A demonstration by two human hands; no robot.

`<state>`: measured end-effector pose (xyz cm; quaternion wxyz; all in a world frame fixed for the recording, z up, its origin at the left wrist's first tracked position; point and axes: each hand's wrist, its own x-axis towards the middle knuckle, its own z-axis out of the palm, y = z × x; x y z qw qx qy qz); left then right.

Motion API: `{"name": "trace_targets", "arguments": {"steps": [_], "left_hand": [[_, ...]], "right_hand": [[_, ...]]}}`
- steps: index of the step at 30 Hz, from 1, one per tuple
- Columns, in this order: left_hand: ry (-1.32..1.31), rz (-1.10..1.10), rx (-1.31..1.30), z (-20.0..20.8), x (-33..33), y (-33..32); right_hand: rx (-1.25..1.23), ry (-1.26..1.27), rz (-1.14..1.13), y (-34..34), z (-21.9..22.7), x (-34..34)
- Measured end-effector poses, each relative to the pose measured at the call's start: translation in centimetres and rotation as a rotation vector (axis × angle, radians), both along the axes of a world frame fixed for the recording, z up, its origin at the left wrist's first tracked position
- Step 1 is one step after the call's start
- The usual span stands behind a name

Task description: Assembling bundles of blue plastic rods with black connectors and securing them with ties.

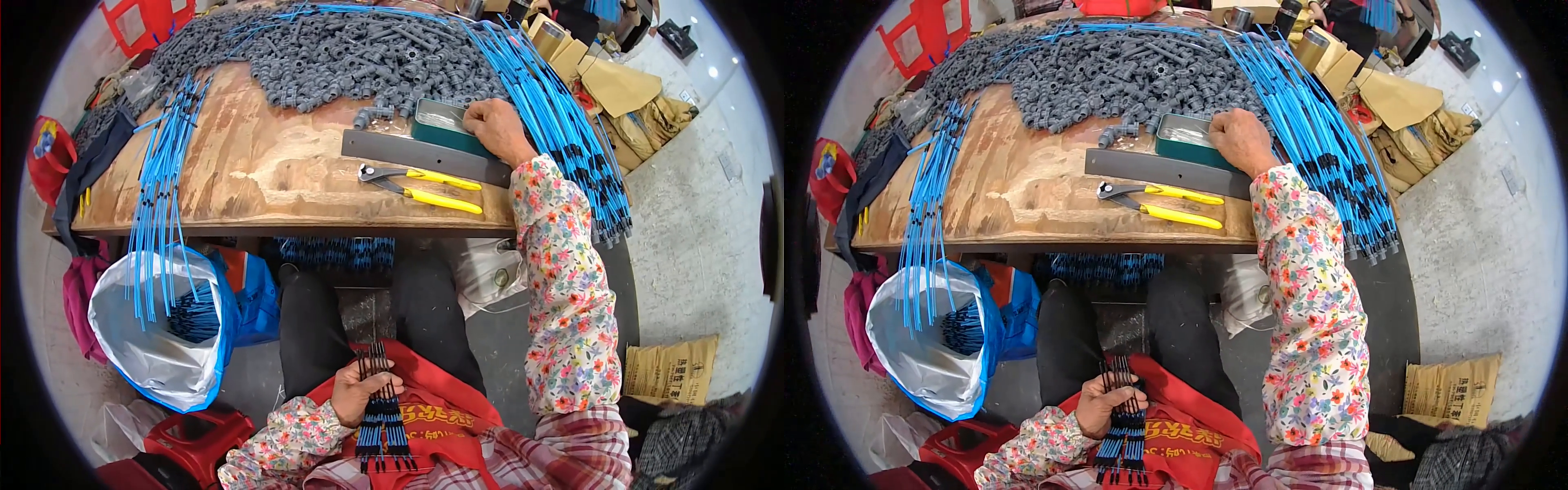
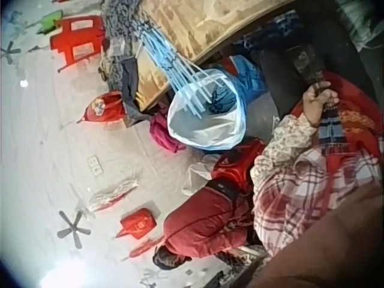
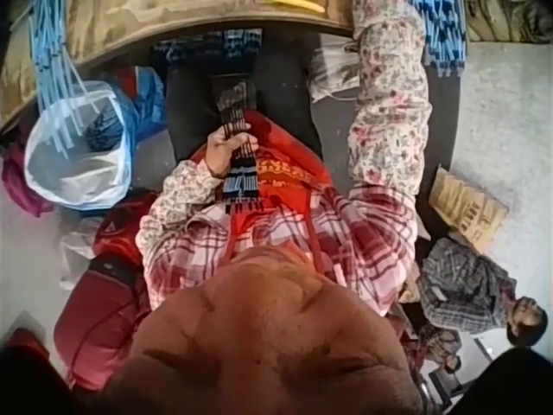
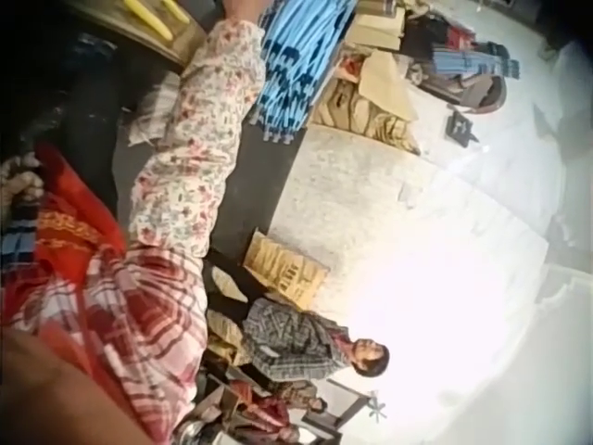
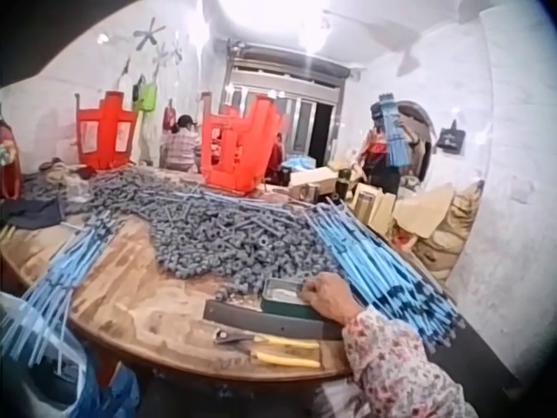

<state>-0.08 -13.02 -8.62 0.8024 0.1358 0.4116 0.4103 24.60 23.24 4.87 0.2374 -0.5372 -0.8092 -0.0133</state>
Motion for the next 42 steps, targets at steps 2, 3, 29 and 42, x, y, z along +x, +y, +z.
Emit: {"name": "trace_targets", "arguments": {"steps": [2,3,29,42], "left_hand": [[-0.004,0.009,0.001,-0.1,0.1,-0.3],[-0.006,0.009,0.003,-0.2,0.1,-0.4],[0.039,-0.025,-0.011,0.0,0.2,-1.0],[0.003,-0.008,0.011,-0.2,0.4,-1.0]], "right_hand": [[0.050,0.072,0.055,-0.4,-0.1,0.0],[0.077,0.108,0.078,-0.8,-0.1,0.0],[-0.683,0.517,0.413,-28.9,-10.5,-5.2],[-0.538,0.407,0.493,-28.4,-10.0,-6.0]]}}
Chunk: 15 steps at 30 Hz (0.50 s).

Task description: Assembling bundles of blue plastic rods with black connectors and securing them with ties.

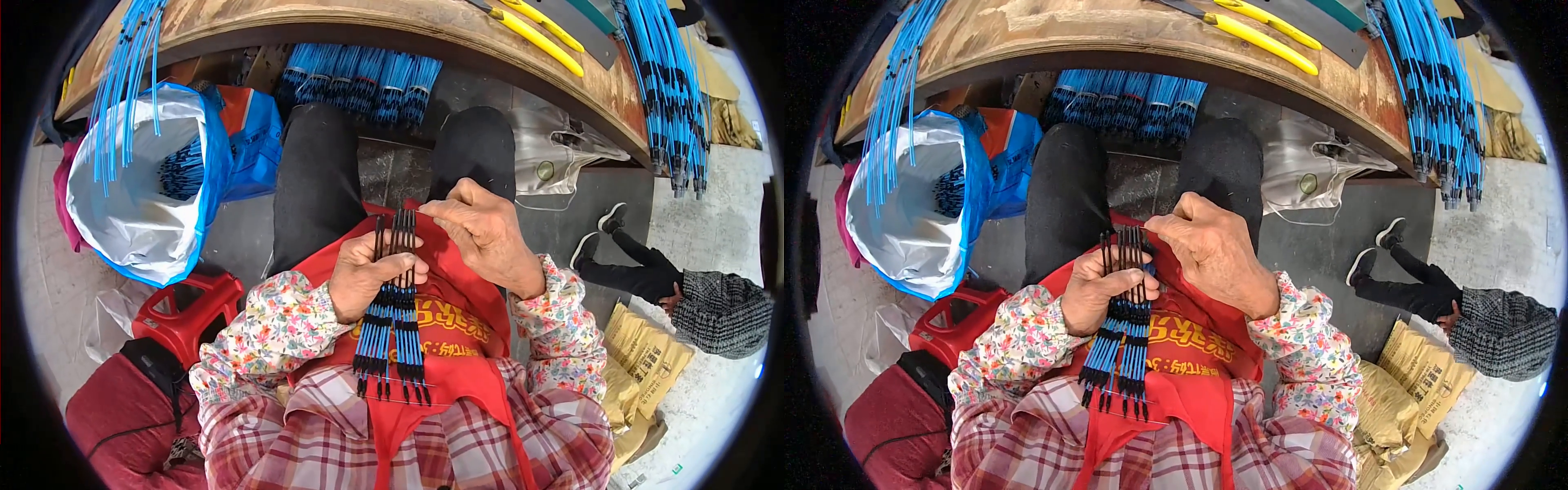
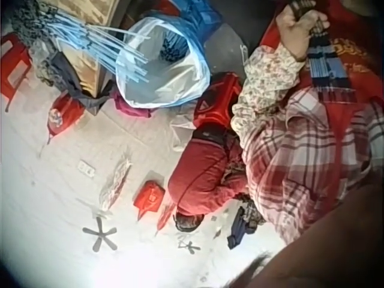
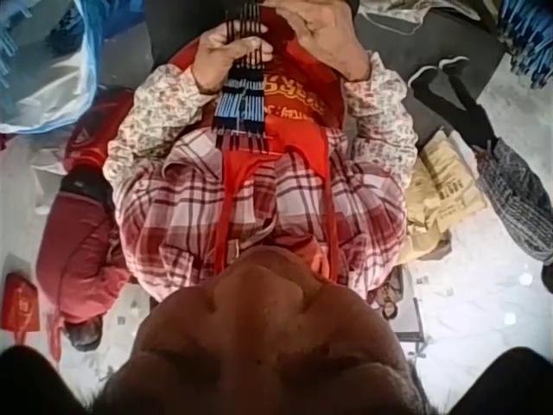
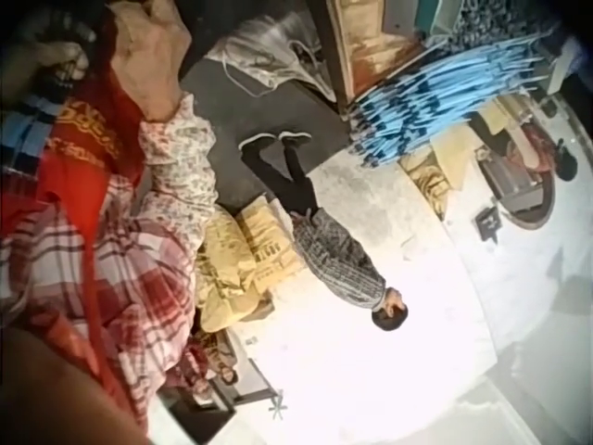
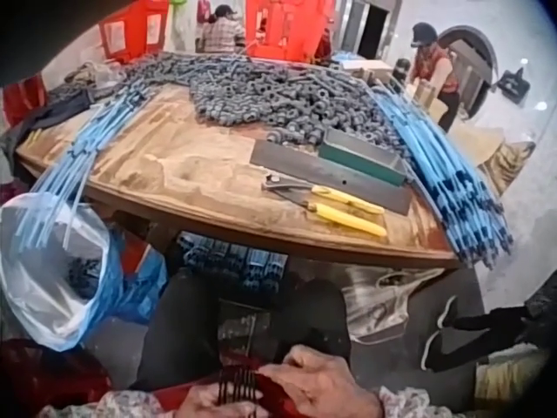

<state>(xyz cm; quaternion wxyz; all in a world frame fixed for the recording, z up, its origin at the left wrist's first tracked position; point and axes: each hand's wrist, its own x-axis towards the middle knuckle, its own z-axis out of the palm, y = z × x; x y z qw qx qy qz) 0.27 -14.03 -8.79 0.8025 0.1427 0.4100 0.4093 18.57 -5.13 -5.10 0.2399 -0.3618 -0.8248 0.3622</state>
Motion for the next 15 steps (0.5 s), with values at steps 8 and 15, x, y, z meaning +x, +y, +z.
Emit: {"name": "trace_targets", "arguments": {"steps": [8,15], "left_hand": [[-0.033,0.005,-0.003,-0.2,-0.1,-0.1],[-0.065,0.047,-0.044,-0.2,-0.4,-0.1]], "right_hand": [[0.035,-0.044,0.110,0.8,0.7,-0.8],[-0.158,0.081,0.112,0.8,-0.9,0.0]]}}
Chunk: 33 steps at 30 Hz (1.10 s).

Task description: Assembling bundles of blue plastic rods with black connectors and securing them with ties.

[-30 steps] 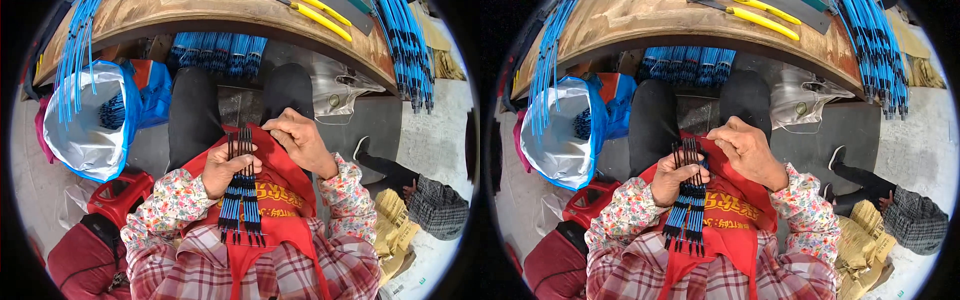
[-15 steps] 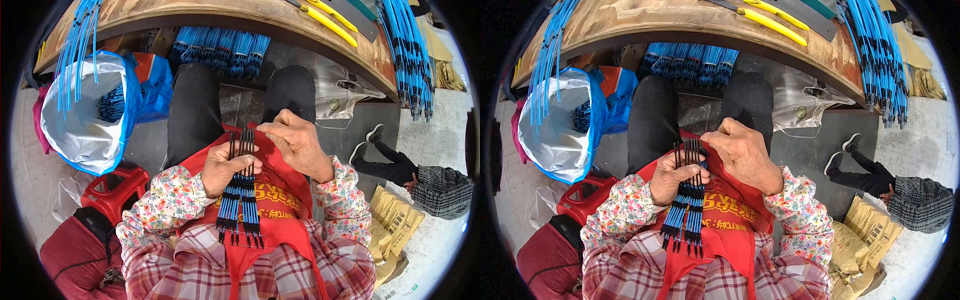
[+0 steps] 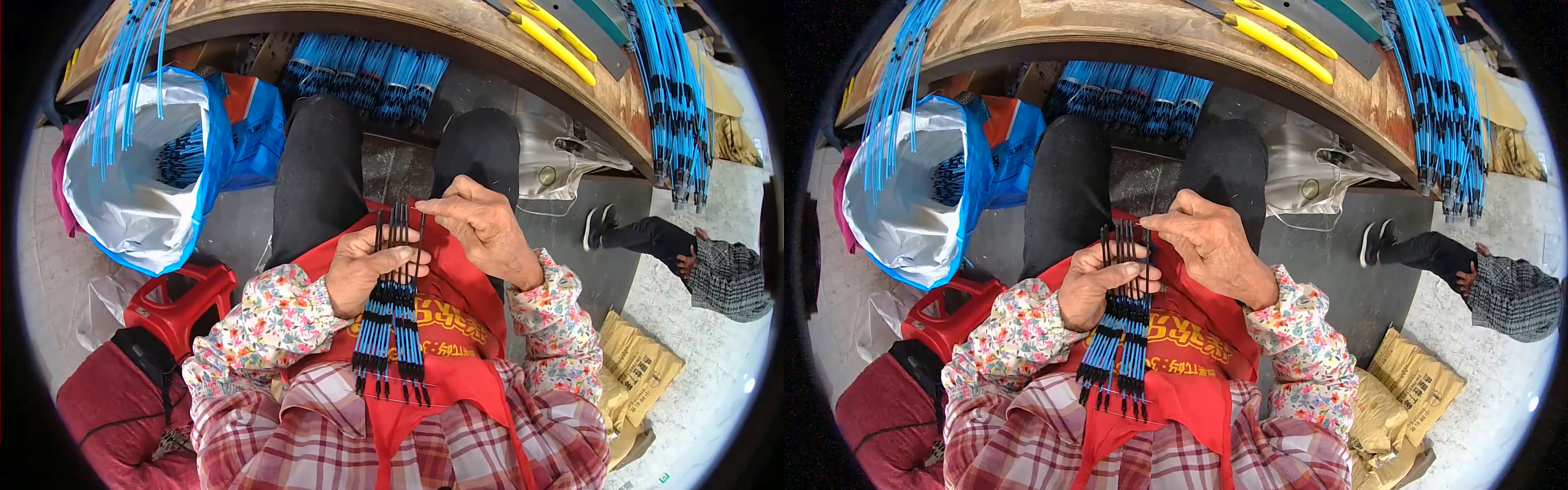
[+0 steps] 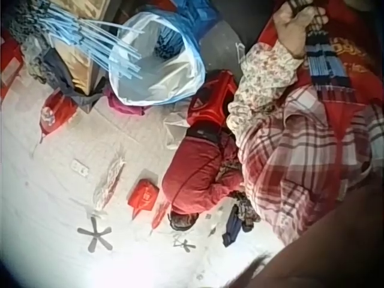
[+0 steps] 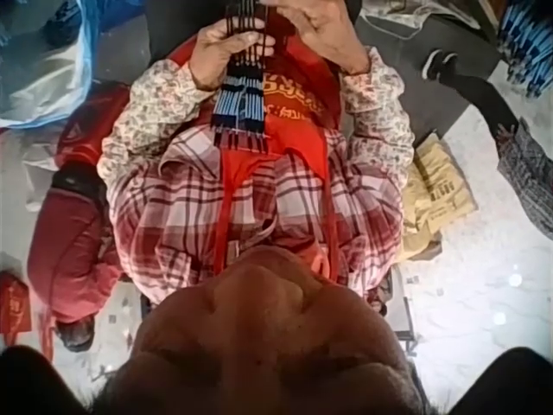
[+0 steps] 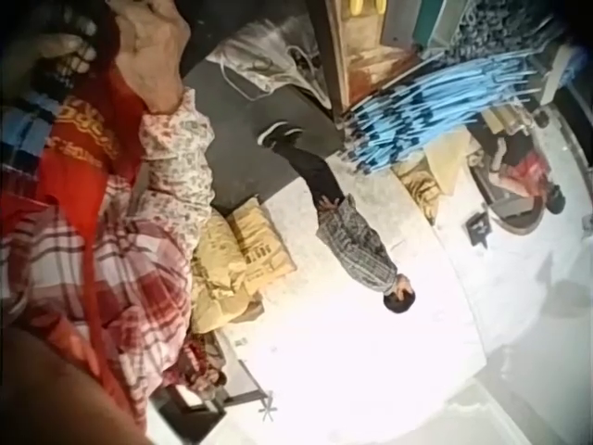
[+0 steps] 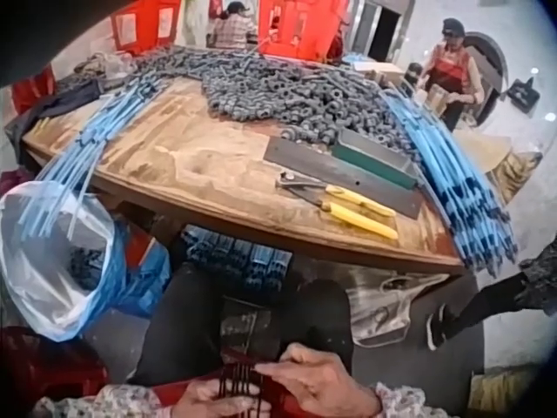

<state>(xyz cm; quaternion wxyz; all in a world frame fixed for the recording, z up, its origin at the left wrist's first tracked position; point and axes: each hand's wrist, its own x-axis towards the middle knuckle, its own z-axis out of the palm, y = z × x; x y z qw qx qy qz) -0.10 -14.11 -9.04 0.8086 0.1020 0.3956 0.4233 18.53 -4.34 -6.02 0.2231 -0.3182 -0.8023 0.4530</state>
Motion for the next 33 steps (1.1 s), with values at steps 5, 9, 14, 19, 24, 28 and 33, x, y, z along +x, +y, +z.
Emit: {"name": "trace_targets", "arguments": {"steps": [5,9,14,19,24,28,33], "left_hand": [[-0.034,-0.004,0.007,-0.3,0.0,-0.2],[0.009,-0.020,0.018,-0.1,-0.1,-0.1],[-0.007,-0.060,0.016,-0.3,-0.1,0.1],[-0.038,-0.081,0.010,-0.7,-0.2,0.1],[-0.074,-0.082,-0.009,-0.8,-0.4,0.0],[-0.073,-0.088,-0.009,-0.7,-0.5,-0.1],[-0.065,-0.104,-0.008,-0.6,-0.4,0.0]], "right_hand": [[-0.006,0.008,0.009,0.0,0.2,-0.2],[-0.002,-0.002,-0.039,-0.2,0.2,-0.4],[-0.012,0.049,-0.034,-0.2,0.1,-0.4],[-0.013,0.011,-0.025,0.2,0.8,-0.7],[-0.059,0.028,-0.067,-0.5,0.8,-1.2],[-0.098,0.050,-0.129,-1.6,0.0,-1.2],[-0.071,0.012,-0.143,-1.3,0.7,-1.4]]}}
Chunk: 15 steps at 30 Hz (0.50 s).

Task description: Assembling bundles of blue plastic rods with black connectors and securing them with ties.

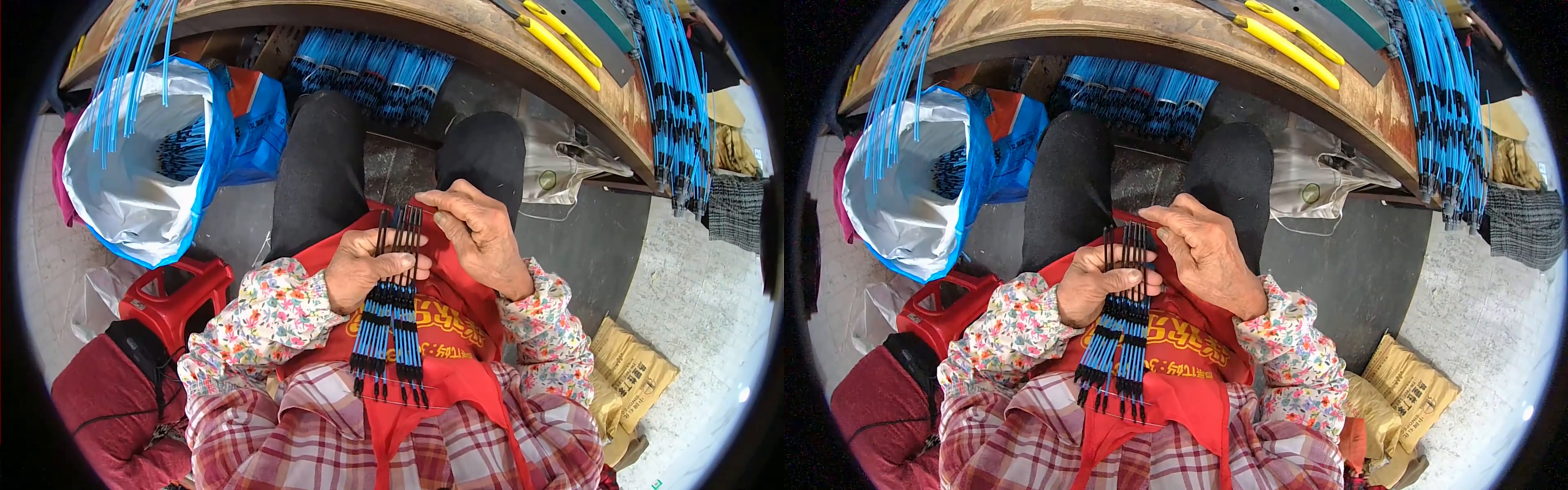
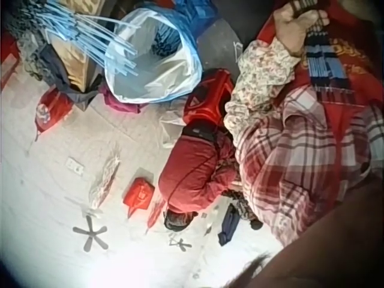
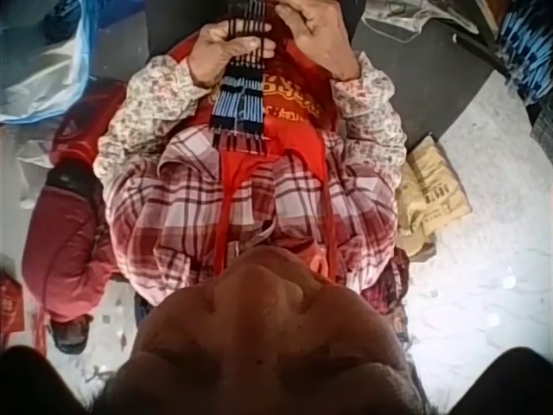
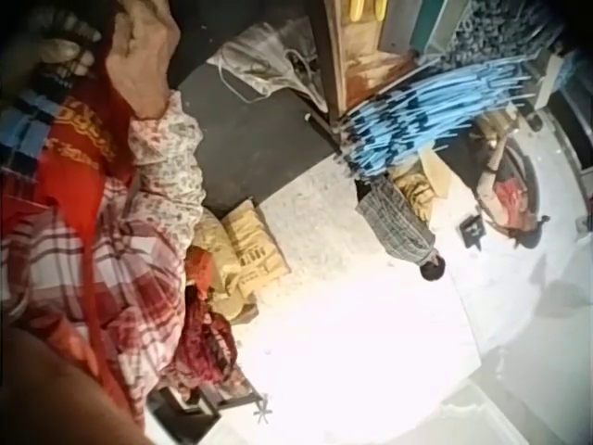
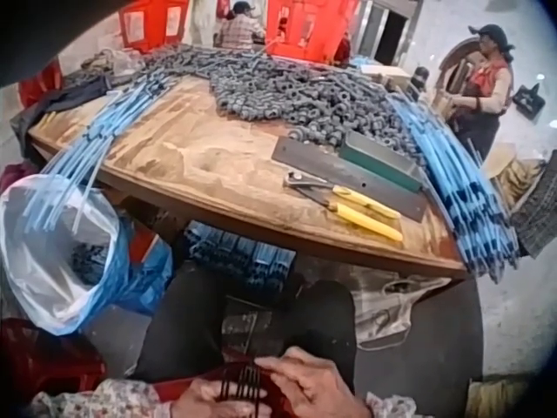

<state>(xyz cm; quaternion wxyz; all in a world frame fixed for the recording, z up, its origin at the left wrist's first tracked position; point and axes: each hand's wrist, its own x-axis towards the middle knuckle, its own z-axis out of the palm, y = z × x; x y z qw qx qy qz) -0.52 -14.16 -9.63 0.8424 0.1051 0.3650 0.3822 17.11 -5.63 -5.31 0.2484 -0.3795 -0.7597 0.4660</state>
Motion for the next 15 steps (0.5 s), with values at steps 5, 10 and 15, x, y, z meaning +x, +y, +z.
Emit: {"name": "trace_targets", "arguments": {"steps": [5,10,15], "left_hand": [[0.001,0.018,0.015,0.1,0.0,-0.1],[-0.027,0.018,0.029,-0.1,0.0,-0.2],[-0.103,0.117,0.007,-0.4,0.0,-0.8]], "right_hand": [[0.169,-0.019,0.119,0.6,-0.3,0.1],[0.003,0.023,0.102,0.6,0.0,-0.2],[0.049,0.130,0.157,0.9,-1.0,-0.4]]}}
